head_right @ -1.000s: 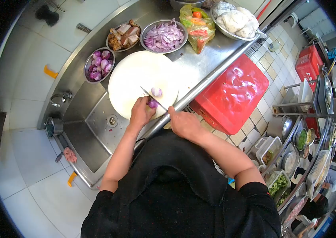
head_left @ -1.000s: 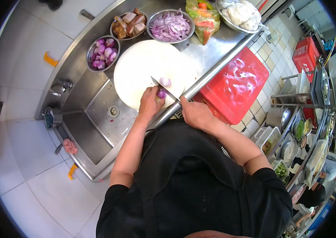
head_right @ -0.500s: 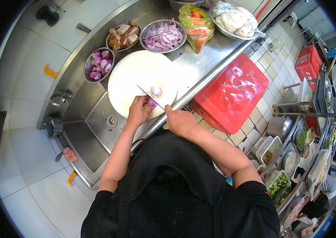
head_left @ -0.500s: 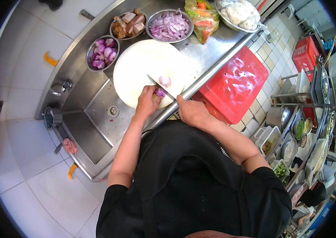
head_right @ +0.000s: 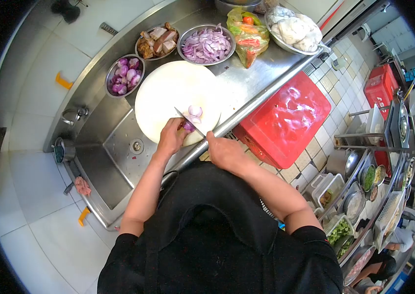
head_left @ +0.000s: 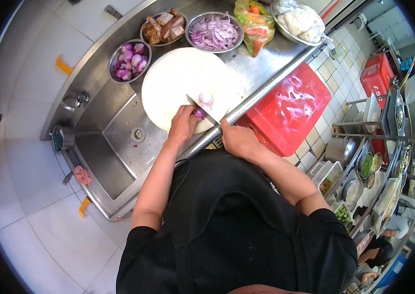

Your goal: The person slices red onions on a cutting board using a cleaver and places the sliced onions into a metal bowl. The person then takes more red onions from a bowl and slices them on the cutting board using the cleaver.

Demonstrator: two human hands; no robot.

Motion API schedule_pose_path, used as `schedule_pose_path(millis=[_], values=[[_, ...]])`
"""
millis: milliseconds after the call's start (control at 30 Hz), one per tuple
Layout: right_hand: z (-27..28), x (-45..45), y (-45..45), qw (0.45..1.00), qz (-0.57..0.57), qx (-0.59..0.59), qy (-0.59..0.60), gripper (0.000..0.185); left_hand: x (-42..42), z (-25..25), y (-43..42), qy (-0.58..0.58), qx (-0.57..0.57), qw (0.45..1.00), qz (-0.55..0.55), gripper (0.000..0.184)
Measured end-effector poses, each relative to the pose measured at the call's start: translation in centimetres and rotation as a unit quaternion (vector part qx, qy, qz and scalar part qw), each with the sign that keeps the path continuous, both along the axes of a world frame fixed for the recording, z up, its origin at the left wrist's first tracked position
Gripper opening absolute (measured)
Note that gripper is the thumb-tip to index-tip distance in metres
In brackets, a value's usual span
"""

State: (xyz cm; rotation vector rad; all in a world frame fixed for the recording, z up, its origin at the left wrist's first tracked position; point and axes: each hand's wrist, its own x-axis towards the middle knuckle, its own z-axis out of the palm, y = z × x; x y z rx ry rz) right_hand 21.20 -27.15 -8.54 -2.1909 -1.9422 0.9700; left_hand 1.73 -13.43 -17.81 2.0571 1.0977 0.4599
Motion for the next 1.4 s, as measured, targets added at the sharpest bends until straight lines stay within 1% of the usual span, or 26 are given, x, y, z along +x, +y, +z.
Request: schedule_pose_path(millis=[133, 200, 267, 333, 400, 467, 633, 700, 767, 800, 867, 900, 933, 1000, 1100, 1133, 1200, 1233, 1300, 1400], values=[[0.3, 0.2, 0.4, 1.0, 0.013, -0.008, -0.014, 0.024, 0.1, 0.1, 0.4, 0.001, 0.01, 1.0, -0.002, 0.037], [0.6, -0.1, 0.3, 1.0, 0.001, 0.016, -0.002, 0.024, 0.0, -0.2, 0.1, -0.006, 0.012, 1.0, -0.002, 0.037], [-0.9, 0.2, -0.2, 1.0, 0.005, 0.013, -0.007, 0.024, -0.1, -0.4, 0.3, -0.006, 0.034, 0.999, -0.008, 0.036], [0.0, 0.4, 0.5, 1.0, 0.014, 0.015, -0.015, 0.024, 0.1, -0.2, 0.6, -0.014, 0.041, 0.999, -0.008, 0.037], [0.9, 0.1, 0.3, 1.0, -0.003, 0.015, -0.002, 0.024, -0.4, -0.3, 0.1, -0.015, 0.036, 0.999, -0.011, 0.037], [-1.9, 0.0, -0.3, 1.0, -0.006, 0.014, -0.002, 0.024, -0.3, -0.2, 0.1, -0.015, 0.022, 1.0, -0.008, 0.035], [-2.4, 1.0, 1.0, 1.0, -0.002, 0.022, -0.005, 0.024, -0.3, -0.5, -0.1, -0.04, 0.043, 0.998, -0.012, 0.034], [-2.7, 1.3, 1.4, 0.999, -0.006, 0.047, 0.0, 0.024, -0.1, -0.2, -0.2, -0.047, 0.051, 0.998, -0.008, 0.034], [-2.6, 1.7, 2.1, 0.999, -0.008, 0.05, -0.004, 0.023, -0.1, 0.5, 0.1, -0.037, 0.1, 0.994, -0.009, 0.028], [-2.6, 1.9, 2.4, 0.998, -0.014, 0.053, -0.009, 0.023, 0.1, 0.8, 0.3, -0.037, 0.1, 0.994, -0.009, 0.028], [-3.0, 2.4, 3.1, 0.998, -0.002, 0.067, -0.009, 0.023, 0.4, 1.3, 0.7, 0.023, 0.079, 0.995, 0.052, 0.024], [-3.2, 2.6, 3.3, 0.997, 0.01, 0.081, -0.009, 0.022, 0.7, 1.5, 0.8, 0.045, 0.023, 0.995, 0.081, 0.024], [-3.3, 2.7, 3.6, 0.997, 0.01, 0.082, -0.01, 0.022, 0.8, 1.1, 1.1, 0.044, 0.025, 0.995, 0.082, 0.024], [-3.2, 2.6, 4.2, 0.995, 0.013, 0.101, -0.012, 0.022, 0.7, -0.2, 1.6, 0.025, -0.08, 0.989, 0.121, 0.025], [-2.4, 2.1, 4.0, 0.996, -0.005, 0.091, 0.003, 0.021, 0.4, -1.6, 1.1, -0.008, -0.066, 0.987, 0.147, 0.024], [-2.3, 1.9, 3.6, 0.996, -0.005, 0.091, 0.003, 0.021, 0.2, -2.0, 0.9, -0.008, -0.066, 0.987, 0.148, 0.024], [-2.1, 1.4, 2.3, 0.997, -0.001, 0.073, 0.014, 0.021, -0.3, -2.7, 0.7, -0.021, -0.024, 0.994, 0.108, 0.022], [-0.4, 0.9, 1.9, 0.999, -0.001, 0.044, 0.007, 0.021, -0.2, -2.3, 0.6, -0.022, -0.025, 0.993, 0.109, 0.022], [-1.0, 0.4, 1.2, 0.999, -0.002, 0.041, 0.001, 0.022, -0.4, -1.6, 0.5, -0.107, -0.073, 0.989, 0.075, 0.022], [-0.7, 0.1, 1.0, 0.999, -0.001, 0.037, -0.007, 0.023, -0.3, -0.8, 0.6, -0.077, -0.056, 0.995, 0.043, 0.022]])
